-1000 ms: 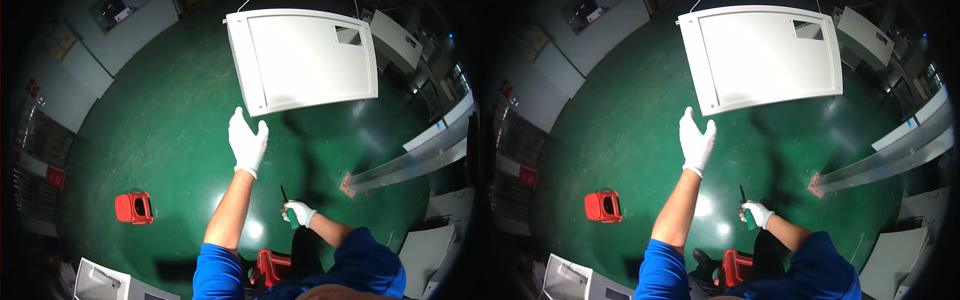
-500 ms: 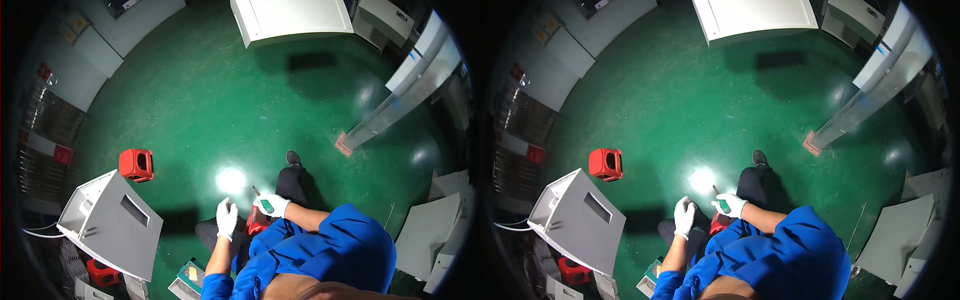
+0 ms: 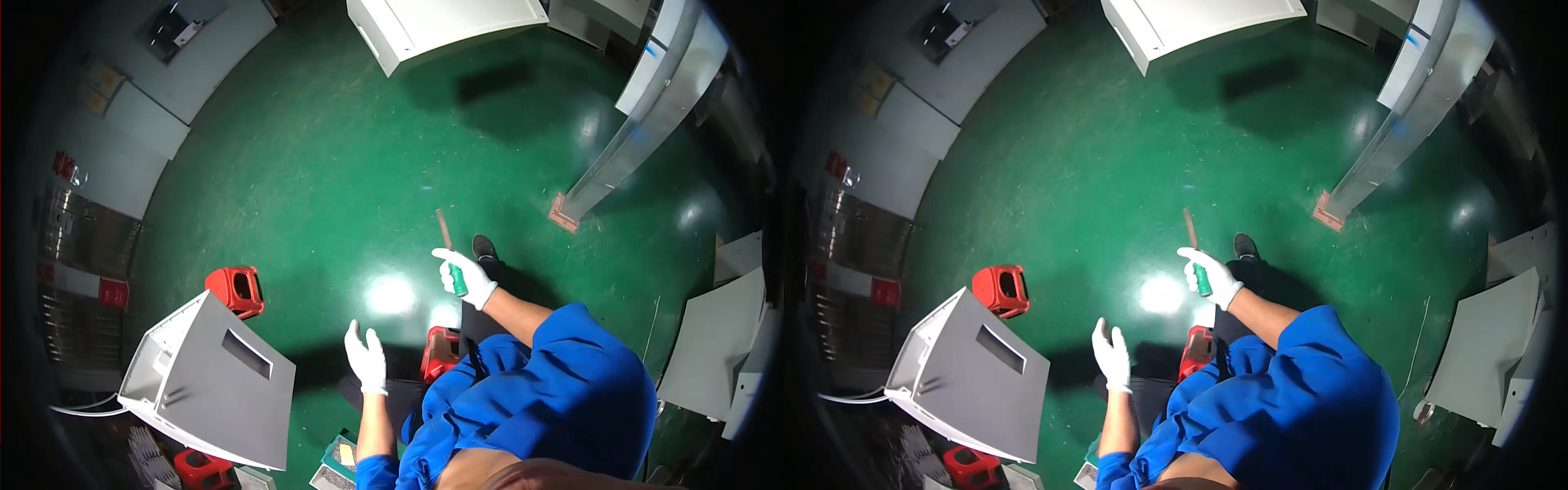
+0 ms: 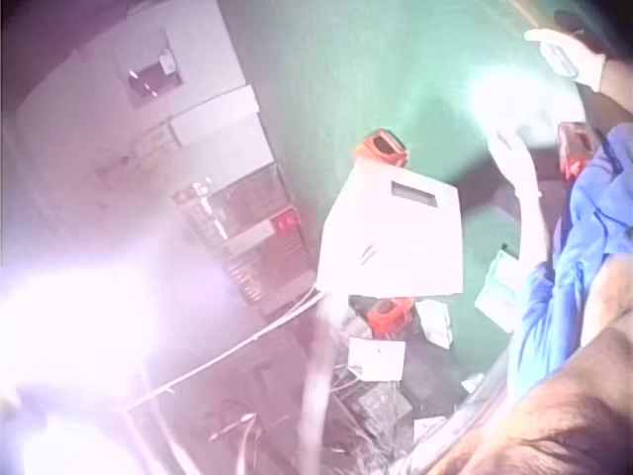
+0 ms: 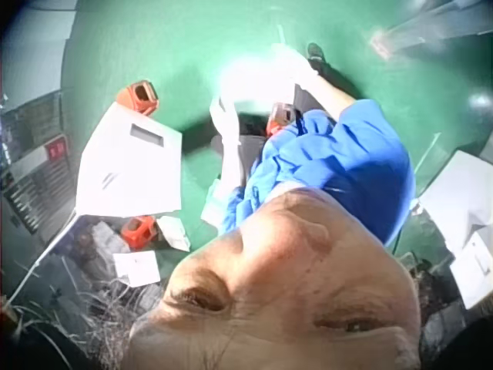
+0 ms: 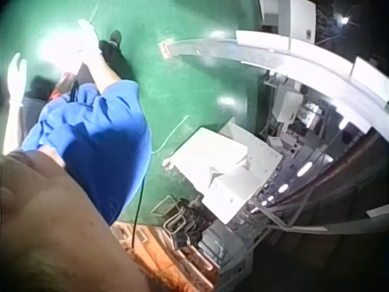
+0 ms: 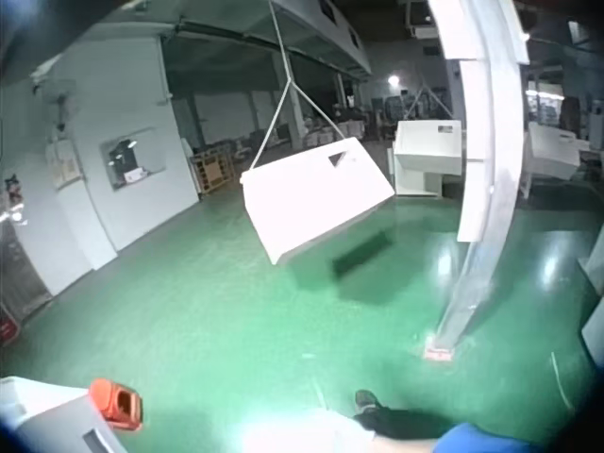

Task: Clean or deburr the edges of a white metal panel using a manual scraping tool.

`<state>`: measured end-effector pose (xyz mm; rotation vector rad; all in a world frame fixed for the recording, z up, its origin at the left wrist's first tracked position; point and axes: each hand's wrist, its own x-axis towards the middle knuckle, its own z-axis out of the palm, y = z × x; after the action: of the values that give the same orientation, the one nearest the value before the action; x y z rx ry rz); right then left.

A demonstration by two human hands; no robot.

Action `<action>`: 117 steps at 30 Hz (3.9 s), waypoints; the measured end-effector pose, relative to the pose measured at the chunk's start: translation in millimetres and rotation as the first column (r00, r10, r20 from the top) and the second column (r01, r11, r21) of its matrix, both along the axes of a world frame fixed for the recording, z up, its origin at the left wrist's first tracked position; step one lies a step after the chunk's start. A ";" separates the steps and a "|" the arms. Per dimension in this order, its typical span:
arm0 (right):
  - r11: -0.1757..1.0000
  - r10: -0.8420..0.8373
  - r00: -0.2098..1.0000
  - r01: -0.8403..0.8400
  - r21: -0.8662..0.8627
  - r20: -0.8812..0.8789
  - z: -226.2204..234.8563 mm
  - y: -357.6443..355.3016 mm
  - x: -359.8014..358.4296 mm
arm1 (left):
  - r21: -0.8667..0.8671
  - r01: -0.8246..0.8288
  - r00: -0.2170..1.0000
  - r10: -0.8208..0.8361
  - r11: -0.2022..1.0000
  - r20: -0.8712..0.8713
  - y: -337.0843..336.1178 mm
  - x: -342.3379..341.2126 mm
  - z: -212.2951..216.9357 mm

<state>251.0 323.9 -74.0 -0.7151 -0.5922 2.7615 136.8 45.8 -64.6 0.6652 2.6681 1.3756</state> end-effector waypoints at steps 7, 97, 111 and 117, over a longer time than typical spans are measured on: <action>0.960 -0.093 0.994 0.075 -0.269 -0.055 -111.1 90.9 37.2 | -0.399 0.486 0.490 -0.621 0.777 -0.612 317.4 -110.1 152.7; 0.857 0.455 0.735 -0.514 -0.024 0.502 -110.6 -27.1 13.3 | 0.890 -0.408 0.874 -0.193 0.204 0.445 -45.7 -56.7 88.3; 0.846 0.476 0.719 -0.531 -0.043 0.507 -122.4 -21.6 1.6 | 0.791 -0.562 0.741 -0.279 0.242 0.611 -11.2 -78.7 86.3; 0.855 0.475 0.716 -0.514 -0.074 0.511 -117.7 -24.8 -1.6 | 0.771 -0.585 0.731 -0.247 0.252 0.636 -24.1 -92.7 81.8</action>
<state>249.3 299.1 -191.7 -1.5004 -1.1382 2.9805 44.1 21.7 17.3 -0.2432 1.0465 2.6469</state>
